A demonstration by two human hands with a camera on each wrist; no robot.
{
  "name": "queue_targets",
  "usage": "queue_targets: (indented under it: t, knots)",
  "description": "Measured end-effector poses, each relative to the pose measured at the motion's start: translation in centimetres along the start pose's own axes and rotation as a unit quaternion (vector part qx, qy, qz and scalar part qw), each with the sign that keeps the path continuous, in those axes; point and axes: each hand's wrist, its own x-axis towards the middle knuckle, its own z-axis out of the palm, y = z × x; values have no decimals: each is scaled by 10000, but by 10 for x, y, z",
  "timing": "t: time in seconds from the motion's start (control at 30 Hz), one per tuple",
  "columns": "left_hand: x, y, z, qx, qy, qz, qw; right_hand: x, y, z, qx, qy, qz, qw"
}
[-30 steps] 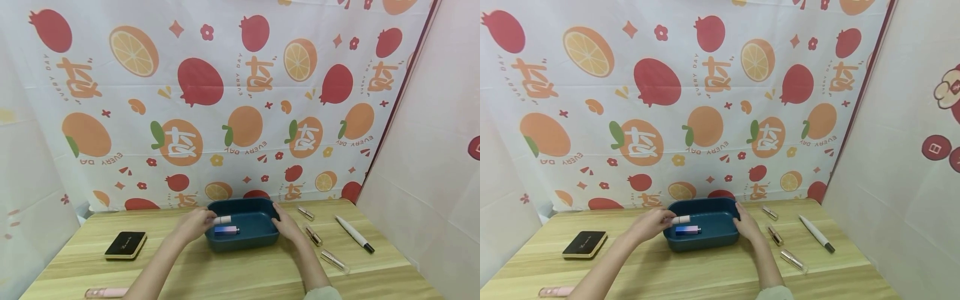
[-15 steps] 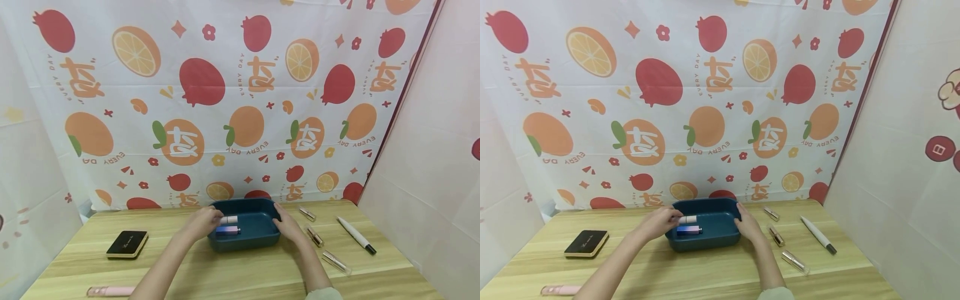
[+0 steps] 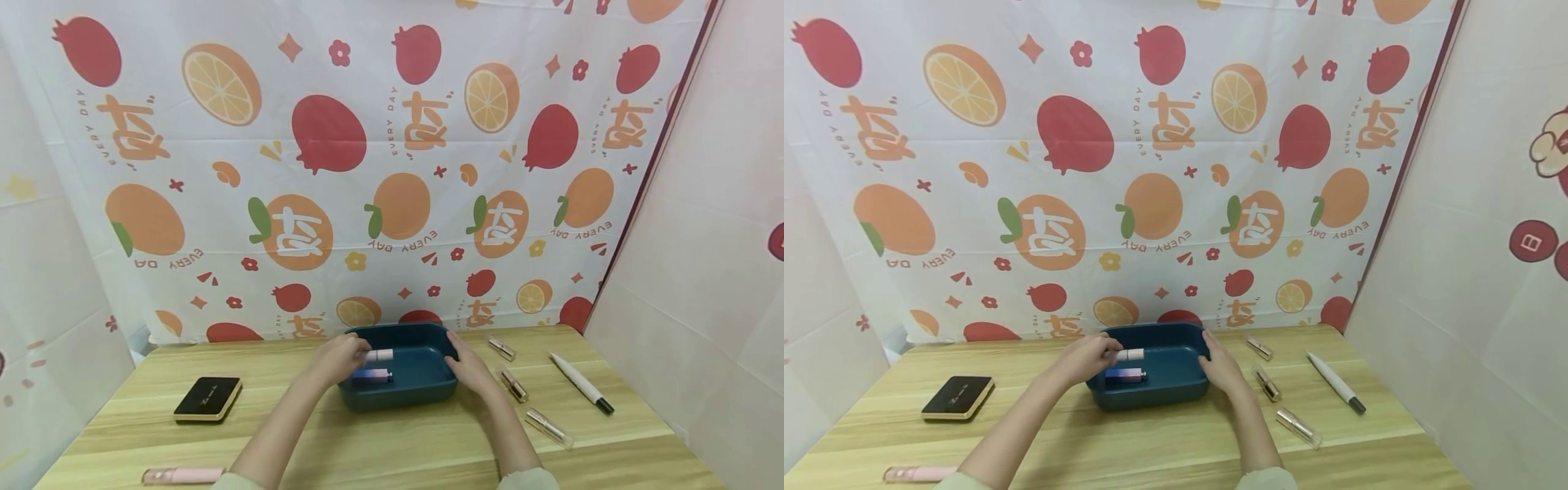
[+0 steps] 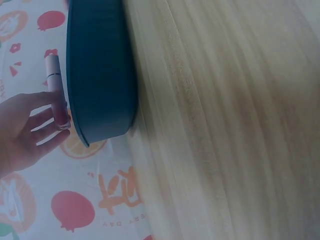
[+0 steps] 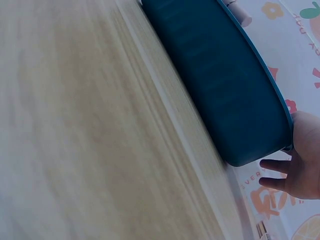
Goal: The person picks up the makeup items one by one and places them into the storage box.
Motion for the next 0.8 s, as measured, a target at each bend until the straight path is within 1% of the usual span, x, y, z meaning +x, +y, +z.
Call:
queue_targets:
  t: [0.1, 0.27, 0.37, 0.57, 0.63, 0.8]
  knots:
    - [3, 0, 3, 62, -20, 22, 10000, 0, 0, 0, 15, -3, 18, 10000]
    - [8, 0, 10, 234, 37, 59, 9997, 1, 0, 0, 31, -10, 28, 10000]
    - [10, -1, 14, 340, 39, 38, 9994, 0, -1, 0, 51, -25, 45, 10000]
    - [12, -1, 22, 217, -130, -122, 9996, 0, -3, -2, 78, -89, 102, 9999]
    - [12, 0, 24, 204, -101, -142, 9996, 0, -4, -2, 82, -95, 118, 9999]
    - [14, 0, 31, 399, 79, -101, 9991, 0, -3, -1, 97, -101, 113, 9998]
